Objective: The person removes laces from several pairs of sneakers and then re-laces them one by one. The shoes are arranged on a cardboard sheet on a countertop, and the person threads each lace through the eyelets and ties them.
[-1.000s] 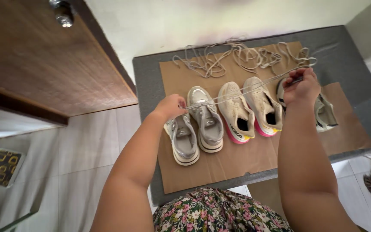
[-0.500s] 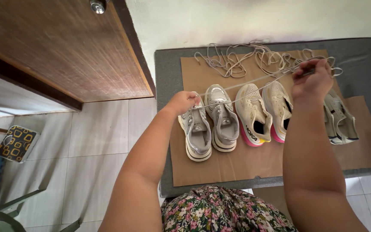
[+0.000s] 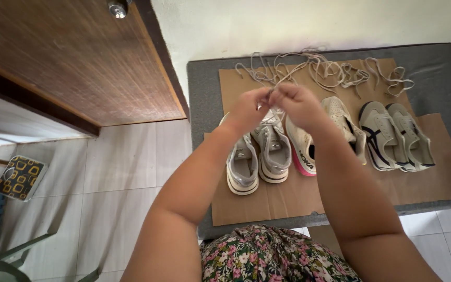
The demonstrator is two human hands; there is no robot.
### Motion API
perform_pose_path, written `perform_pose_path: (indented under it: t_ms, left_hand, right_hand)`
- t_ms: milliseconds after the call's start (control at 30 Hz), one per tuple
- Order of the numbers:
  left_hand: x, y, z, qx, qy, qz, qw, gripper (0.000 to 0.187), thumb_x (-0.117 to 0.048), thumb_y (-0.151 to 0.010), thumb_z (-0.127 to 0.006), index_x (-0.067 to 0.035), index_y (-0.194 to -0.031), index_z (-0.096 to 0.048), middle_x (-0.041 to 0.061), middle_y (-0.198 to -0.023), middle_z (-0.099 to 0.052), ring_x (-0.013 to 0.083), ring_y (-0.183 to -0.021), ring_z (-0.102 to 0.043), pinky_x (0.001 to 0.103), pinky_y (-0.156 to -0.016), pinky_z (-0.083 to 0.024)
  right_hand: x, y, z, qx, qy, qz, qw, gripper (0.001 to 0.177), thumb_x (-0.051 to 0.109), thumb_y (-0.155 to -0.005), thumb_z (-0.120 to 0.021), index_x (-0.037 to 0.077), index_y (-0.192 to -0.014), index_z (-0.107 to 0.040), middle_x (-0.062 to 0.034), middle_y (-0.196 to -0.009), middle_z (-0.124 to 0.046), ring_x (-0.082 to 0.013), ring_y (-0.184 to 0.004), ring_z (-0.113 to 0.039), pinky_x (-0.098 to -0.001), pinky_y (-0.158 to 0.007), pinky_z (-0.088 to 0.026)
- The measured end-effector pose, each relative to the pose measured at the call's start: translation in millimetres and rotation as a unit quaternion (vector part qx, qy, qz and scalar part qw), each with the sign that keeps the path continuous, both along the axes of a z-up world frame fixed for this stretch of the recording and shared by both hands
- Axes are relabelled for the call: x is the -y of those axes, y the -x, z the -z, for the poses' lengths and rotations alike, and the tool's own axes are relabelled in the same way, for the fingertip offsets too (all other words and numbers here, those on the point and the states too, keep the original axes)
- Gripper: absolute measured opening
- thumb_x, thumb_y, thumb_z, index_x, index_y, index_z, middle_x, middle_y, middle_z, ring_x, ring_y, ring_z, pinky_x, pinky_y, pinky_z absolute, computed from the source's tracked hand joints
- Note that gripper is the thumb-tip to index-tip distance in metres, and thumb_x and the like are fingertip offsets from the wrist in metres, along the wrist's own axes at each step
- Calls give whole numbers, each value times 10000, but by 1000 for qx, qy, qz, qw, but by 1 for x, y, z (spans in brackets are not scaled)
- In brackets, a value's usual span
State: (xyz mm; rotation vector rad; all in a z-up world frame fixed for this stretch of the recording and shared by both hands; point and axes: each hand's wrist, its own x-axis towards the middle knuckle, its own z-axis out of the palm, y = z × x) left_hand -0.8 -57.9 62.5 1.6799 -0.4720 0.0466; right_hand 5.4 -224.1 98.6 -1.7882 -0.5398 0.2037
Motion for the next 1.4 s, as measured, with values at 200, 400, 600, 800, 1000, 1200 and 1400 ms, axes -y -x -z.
perform_pose_path:
  t_ms: [200, 400, 600, 800, 1000, 1200, 1400]
  left_hand:
    - [-37, -6, -10, 37, 58, -40, 997, 168, -56, -923, -583, -51, -1085, -626, 24, -875, -643, 86, -814, -598, 233, -742, -501]
    - [-86, -23, 18, -14, 104, -128, 986, 181, -58, -919, -526, -44, -1075, -616, -5, -786, -577, 77, -747, -538, 217, -701, -469]
    - [-132, -9, 66, -156, 84, -225, 958, 166, -162, -960, -495, -69, -1001, -627, 2, -761, -567, 92, -727, -545, 247, -716, -468]
    - [-103, -10, 50, -144, 170, -157, 962, 140, -152, -936, -510, -94, -1020, -606, 5, -808, -619, 117, -782, -610, 259, -747, -508]
    - [-40, 5, -1, -184, 46, 54, 980, 208, -122, -899, -554, -56, -1081, -632, 66, -989, -592, 226, -799, -614, 354, -714, -521]
    - [-43, -3, 31, 21, -165, -136, 977, 373, -186, -756, -704, -37, -1079, -592, 139, -1010, -630, 266, -926, -614, 342, -800, -493]
    - [-27, -2, 85, -191, -216, -26, 957, 334, -214, -824, -614, -75, -1125, -576, 78, -911, -668, 208, -851, -636, 318, -788, -484]
  right_hand:
    - [2, -12, -42, 47, -141, 165, 975, 165, 136, -1035, -530, 51, -910, -595, 27, -722, -509, -44, -583, -399, -214, -529, -314]
    - [40, -41, -8, 50, -163, 278, 945, 61, 105, -1006, -603, 60, -987, -566, 33, -755, -517, -42, -556, -411, -212, -466, -290]
    - [82, -51, 99, -126, -3, 395, 910, 90, 104, -915, -536, 41, -935, -597, -26, -665, -566, -75, -507, -479, -237, -432, -350]
    - [27, -32, 139, -77, 186, 173, 964, 351, 153, -793, -638, 27, -1117, -593, -46, -879, -678, -84, -746, -602, -218, -636, -464]
    - [-47, -14, 121, -272, -153, 61, 948, 189, 166, -857, -613, 67, -1000, -539, 32, -731, -552, -102, -614, -506, -247, -503, -404]
    - [14, -30, 111, -283, -294, 210, 889, 92, 158, -944, -534, 96, -880, -513, -33, -654, -517, -141, -509, -460, -270, -481, -384]
    - [61, -31, 125, -338, -197, 469, 792, 183, 198, -859, -596, 59, -972, -559, -38, -677, -564, -131, -472, -396, -302, -483, -406]
